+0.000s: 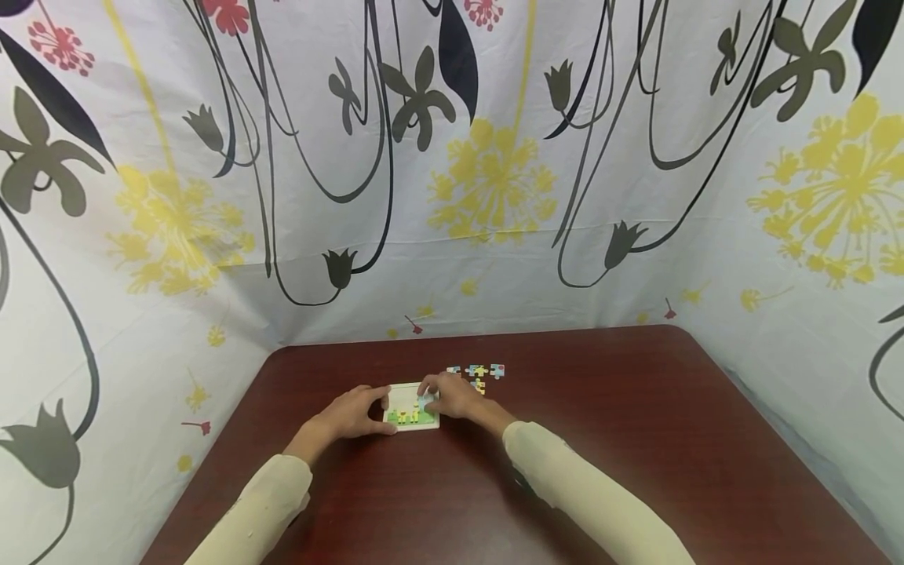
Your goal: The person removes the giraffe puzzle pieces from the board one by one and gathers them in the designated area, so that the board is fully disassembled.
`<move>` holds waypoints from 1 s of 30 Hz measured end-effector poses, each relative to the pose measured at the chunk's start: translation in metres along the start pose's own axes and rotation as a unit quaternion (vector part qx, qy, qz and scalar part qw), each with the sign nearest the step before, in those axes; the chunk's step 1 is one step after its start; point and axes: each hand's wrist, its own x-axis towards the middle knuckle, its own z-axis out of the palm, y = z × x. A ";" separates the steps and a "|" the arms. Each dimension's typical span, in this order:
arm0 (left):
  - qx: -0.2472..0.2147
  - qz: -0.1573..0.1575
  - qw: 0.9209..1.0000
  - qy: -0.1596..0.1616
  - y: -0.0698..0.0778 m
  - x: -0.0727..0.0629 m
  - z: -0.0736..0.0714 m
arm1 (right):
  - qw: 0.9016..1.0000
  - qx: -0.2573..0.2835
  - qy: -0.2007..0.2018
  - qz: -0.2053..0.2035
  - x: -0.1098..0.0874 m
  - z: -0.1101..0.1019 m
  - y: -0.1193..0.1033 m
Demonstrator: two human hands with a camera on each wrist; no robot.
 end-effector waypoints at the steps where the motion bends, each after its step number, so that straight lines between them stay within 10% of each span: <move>1: 0.000 0.000 1.000 0.000 0.000 0.000 0.000 | 1.000 0.004 0.002 0.002 0.000 0.000 0.000; 30: 0.003 -0.004 1.000 0.004 -0.002 0.002 0.004 | 0.997 0.070 0.023 0.009 -0.005 -0.005 0.006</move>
